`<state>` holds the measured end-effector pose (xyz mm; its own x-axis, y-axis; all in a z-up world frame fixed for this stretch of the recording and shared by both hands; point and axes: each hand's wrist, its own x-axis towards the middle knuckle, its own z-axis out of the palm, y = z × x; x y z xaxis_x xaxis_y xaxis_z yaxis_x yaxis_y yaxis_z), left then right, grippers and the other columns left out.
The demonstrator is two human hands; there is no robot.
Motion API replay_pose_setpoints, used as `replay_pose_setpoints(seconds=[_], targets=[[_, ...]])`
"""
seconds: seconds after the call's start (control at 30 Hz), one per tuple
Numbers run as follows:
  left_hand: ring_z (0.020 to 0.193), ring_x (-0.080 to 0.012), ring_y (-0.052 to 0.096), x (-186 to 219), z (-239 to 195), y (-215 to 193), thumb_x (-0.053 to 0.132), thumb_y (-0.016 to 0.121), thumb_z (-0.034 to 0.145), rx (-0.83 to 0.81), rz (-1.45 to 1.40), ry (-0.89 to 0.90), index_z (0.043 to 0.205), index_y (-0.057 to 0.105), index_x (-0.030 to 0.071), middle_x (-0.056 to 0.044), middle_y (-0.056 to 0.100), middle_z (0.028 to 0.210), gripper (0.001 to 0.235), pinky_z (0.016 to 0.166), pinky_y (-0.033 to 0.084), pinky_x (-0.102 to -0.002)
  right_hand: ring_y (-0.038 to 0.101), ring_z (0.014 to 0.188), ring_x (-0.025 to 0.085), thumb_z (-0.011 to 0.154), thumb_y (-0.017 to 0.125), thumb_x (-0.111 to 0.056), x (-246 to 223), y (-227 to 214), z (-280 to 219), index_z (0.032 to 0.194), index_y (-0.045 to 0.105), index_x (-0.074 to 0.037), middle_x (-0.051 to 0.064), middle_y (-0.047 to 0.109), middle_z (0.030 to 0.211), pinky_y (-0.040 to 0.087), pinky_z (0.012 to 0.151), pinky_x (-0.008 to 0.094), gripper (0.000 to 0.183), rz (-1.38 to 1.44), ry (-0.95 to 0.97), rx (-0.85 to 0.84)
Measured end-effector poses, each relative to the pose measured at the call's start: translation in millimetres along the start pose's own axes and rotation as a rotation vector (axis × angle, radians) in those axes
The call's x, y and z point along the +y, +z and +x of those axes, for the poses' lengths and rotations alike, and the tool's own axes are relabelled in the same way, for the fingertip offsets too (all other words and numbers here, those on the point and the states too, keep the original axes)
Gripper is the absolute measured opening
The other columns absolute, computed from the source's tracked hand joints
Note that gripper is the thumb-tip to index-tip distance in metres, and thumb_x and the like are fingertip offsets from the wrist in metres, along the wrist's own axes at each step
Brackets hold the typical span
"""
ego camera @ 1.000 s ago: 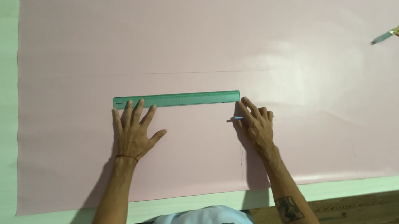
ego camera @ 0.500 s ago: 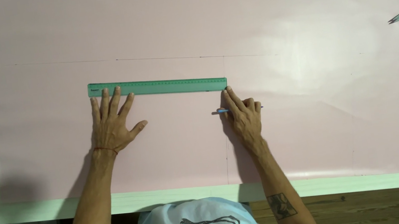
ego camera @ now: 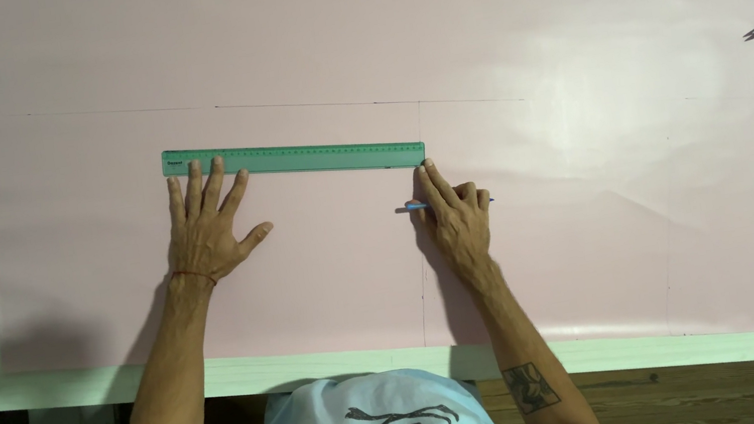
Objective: The recorder uses a ruler and a pen to measure and draw lines on a large sheet of pink leather/material on a cutting table.
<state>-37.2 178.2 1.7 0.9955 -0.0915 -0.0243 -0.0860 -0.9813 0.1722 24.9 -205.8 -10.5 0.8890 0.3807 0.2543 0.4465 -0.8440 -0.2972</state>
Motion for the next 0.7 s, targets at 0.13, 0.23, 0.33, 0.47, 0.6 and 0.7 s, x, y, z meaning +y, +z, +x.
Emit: replay_pose_setpoints(seconds=[0.13,0.23,0.33,0.47,0.6,0.7], targets=[[0.158,-0.0404,0.010,-0.5,0.2,-0.1,0.077,0.042,0.091,0.004,-0.005,0.004,0.159,0.037,0.019,-0.017,0.022,0.170,0.090,0.127,0.002,-0.062,0.053,0.088,0.021,0.097,0.073,-0.039,-1.4,-1.1,0.3,0.146,0.060,-0.011,0.001,0.060,0.150,0.037,0.081,0.037,0.058,0.011,-0.004,0.014],[0.157,-0.0404,0.010,-0.8,0.2,1.4,0.077,0.042,0.091,-0.001,0.001,0.003,0.159,0.037,0.019,-0.017,0.022,0.170,0.090,0.126,0.002,-0.062,0.053,0.089,0.021,0.096,0.073,-0.037,-5.1,-5.7,2.3,0.145,0.060,-0.011,0.001,0.060,0.149,0.037,0.081,0.036,0.057,0.010,0.001,0.013],[0.157,-0.0404,0.010,-1.9,0.1,2.6,0.077,0.043,0.090,0.002,0.012,0.007,0.159,0.037,0.019,-0.017,0.022,0.170,0.090,0.126,0.002,-0.062,0.053,0.088,0.021,0.096,0.073,-0.036,-4.5,-4.9,1.6,0.145,0.060,-0.011,0.002,0.060,0.149,0.037,0.081,0.036,0.056,0.020,0.006,0.014],[0.157,-0.0404,0.010,-1.2,-3.3,1.6,0.076,0.045,0.090,0.006,0.013,0.006,0.159,0.037,0.019,-0.016,0.021,0.170,0.090,0.126,0.003,-0.062,0.053,0.087,0.021,0.096,0.073,-0.036,-4.3,-4.4,-0.3,0.144,0.061,-0.011,0.002,0.060,0.149,0.037,0.080,0.036,0.056,0.029,-0.010,0.017],[0.157,-0.0400,0.014,-0.6,0.9,-2.5,0.074,0.050,0.089,0.035,0.025,0.023,0.159,0.039,0.018,-0.016,0.024,0.169,0.090,0.126,0.005,-0.063,0.052,0.086,0.022,0.095,0.072,-0.035,-0.8,-1.3,0.6,0.145,0.060,-0.010,0.001,0.059,0.150,0.037,0.080,0.036,0.057,0.013,-0.008,0.028],[0.155,-0.0382,0.019,-0.9,1.8,-7.3,0.075,0.053,0.084,0.041,0.054,0.026,0.156,0.042,0.020,-0.014,0.029,0.166,0.091,0.126,0.008,-0.063,0.051,0.086,0.023,0.095,0.071,-0.037,0.8,0.5,-1.9,0.144,0.060,-0.011,-0.001,0.059,0.152,0.038,0.082,0.036,0.057,-0.002,-0.006,0.029]])
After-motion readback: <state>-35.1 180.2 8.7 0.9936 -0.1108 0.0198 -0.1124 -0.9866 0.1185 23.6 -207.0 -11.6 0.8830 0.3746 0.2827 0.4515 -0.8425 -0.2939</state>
